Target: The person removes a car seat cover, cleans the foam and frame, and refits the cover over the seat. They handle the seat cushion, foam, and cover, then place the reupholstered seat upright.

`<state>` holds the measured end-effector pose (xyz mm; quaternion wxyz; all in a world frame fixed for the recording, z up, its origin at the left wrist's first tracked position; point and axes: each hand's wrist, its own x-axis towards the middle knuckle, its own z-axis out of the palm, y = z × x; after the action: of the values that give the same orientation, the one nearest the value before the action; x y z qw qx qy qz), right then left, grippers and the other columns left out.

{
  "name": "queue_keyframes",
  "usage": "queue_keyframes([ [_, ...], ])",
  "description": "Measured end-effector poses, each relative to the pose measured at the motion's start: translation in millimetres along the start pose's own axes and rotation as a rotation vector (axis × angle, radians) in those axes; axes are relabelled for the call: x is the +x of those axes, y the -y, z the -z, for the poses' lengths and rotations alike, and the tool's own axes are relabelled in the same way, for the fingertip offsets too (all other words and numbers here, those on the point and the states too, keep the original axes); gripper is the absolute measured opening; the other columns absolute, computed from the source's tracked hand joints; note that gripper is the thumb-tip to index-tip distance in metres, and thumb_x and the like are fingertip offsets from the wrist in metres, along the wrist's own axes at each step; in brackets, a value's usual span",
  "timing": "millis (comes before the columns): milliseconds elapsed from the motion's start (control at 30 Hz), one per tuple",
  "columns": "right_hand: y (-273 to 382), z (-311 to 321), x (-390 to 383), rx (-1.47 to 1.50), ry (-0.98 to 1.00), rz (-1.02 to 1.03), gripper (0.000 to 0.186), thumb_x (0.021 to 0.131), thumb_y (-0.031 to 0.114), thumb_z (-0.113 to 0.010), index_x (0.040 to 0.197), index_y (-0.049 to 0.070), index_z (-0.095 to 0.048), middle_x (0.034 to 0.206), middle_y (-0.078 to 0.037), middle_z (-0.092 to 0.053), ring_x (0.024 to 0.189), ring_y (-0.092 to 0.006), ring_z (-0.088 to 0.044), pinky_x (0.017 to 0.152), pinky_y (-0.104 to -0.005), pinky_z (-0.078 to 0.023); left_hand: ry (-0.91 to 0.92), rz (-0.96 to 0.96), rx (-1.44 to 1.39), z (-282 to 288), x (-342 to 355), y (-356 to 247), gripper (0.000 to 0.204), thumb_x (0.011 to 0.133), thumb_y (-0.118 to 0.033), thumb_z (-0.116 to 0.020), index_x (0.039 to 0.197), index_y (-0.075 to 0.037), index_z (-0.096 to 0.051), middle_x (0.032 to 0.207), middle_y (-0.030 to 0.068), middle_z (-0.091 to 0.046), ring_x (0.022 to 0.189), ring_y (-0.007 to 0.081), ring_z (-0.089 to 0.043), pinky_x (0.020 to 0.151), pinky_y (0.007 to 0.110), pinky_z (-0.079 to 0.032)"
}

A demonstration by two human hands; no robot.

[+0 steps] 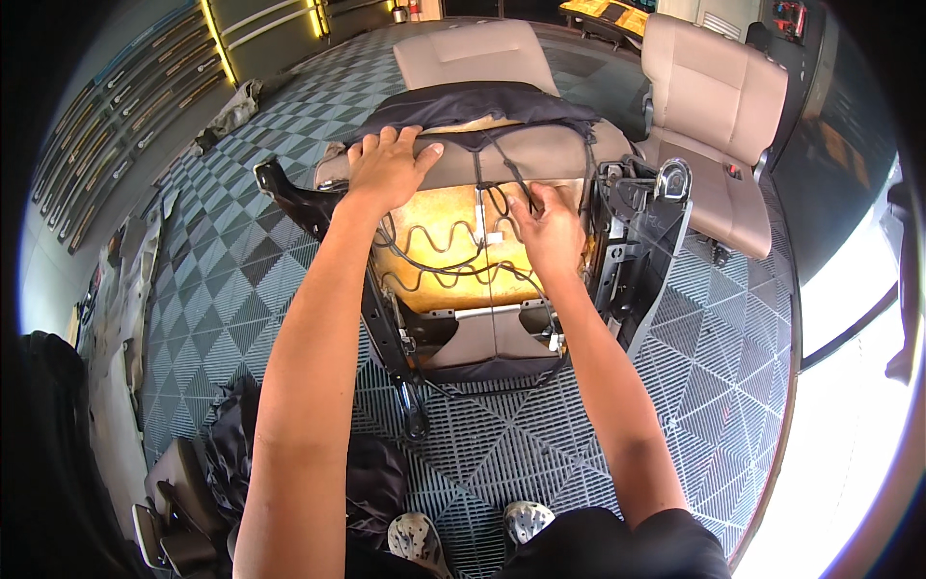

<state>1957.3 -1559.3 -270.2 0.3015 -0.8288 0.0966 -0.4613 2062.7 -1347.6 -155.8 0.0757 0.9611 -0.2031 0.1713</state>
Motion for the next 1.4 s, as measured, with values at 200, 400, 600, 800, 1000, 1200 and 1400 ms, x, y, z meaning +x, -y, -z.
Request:
queue_keyframes([
  [200, -21, -3, 4, 0.33, -0.027, 0.086, 0.015, 0.098, 0.01, -0.073, 0.108, -0.002, -0.072, 0.095, -0.014, -0.073, 0.084, -0.0268, -0.072, 0.075, -0.0347, -0.054, -0.006, -0.001, 0.004, -1, 0, 1, 0.069, 0.107, -0.065, -0.038, 0.156, -0.017, -0.051, 0.152, 0.0168, -0.054, 0.142, 0.0391, -0.047, 0.12, 0.056, -0.03],
  [400, -38, 32, -10, 0.684, 0.212, -0.185, 0.023, 0.108, 0.019, -0.065, 0.105, -0.003, -0.072, 0.079, 0.001, -0.063, 0.073, -0.0055, -0.054, 0.067, -0.0256, -0.046, -0.009, -0.003, 0.01, -2, 0, 2, 0.07, 0.107, -0.066, -0.039, 0.156, -0.017, -0.051, 0.15, 0.0166, -0.055, 0.141, 0.0382, -0.048, 0.119, 0.055, -0.031],
  [600, -17, 64, -41, 0.739, 0.355, -0.329, 0.027, 0.11, 0.022, -0.06, 0.1, -0.002, -0.07, 0.073, 0.004, -0.055, 0.071, -0.0045, -0.048, 0.066, -0.0243, -0.042, -0.032, -0.01, 0.023, -2, 0, 2, 0.07, 0.106, -0.066, -0.039, 0.155, -0.018, -0.052, 0.148, 0.0156, -0.057, 0.14, 0.0372, -0.05, 0.118, 0.054, -0.033],
  [800, 23, 103, -71, 0.688, 0.506, -0.236, 0.025, 0.11, 0.02, -0.061, 0.098, -0.001, -0.066, 0.083, -0.001, -0.064, 0.077, -0.0081, -0.056, 0.071, -0.027, -0.048, -0.042, -0.016, 0.018, -3, 0, 3, 0.07, 0.106, -0.067, -0.039, 0.155, -0.018, -0.053, 0.147, 0.0156, -0.058, 0.138, 0.0373, -0.051, 0.117, 0.054, -0.033],
  [1000, 69, 175, -117, 0.905, 0.938, 0.143, 0.014, 0.104, 0.015, -0.069, 0.101, 0.001, -0.069, 0.085, -0.008, -0.071, 0.073, -0.0168, -0.069, 0.064, -0.0319, -0.053, -0.058, -0.016, 0.042, -5, 1, 4, 0.07, 0.106, -0.067, -0.039, 0.155, -0.018, -0.052, 0.147, 0.0157, -0.057, 0.138, 0.0375, -0.05, 0.117, 0.054, -0.033],
  [1200, 67, 183, -121, 0.998, 1.178, 0.173, 0.012, 0.102, 0.014, -0.07, 0.105, 0.003, -0.071, 0.084, -0.008, -0.073, 0.071, -0.022, -0.073, 0.059, -0.034, -0.055, -0.084, -0.012, 0.043, -8, 0, 3, 0.07, 0.106, -0.067, -0.039, 0.155, -0.018, -0.053, 0.147, 0.0154, -0.058, 0.139, 0.0377, -0.05, 0.118, 0.055, -0.033],
  [1400, 23, 98, -77, 0.422, 0.509, 0.012, 0.048, 0.103, 0.034, -0.069, 0.133, -0.002, -0.061, 0.125, -0.022, -0.064, 0.116, -0.035, -0.066, 0.099, -0.0429, -0.052, -0.063, -0.013, 0.031, -7, 1, 2, 0.07, 0.106, -0.067, -0.04, 0.154, -0.018, -0.053, 0.15, 0.0163, -0.056, 0.141, 0.0394, -0.048, 0.119, 0.055, -0.032],
])
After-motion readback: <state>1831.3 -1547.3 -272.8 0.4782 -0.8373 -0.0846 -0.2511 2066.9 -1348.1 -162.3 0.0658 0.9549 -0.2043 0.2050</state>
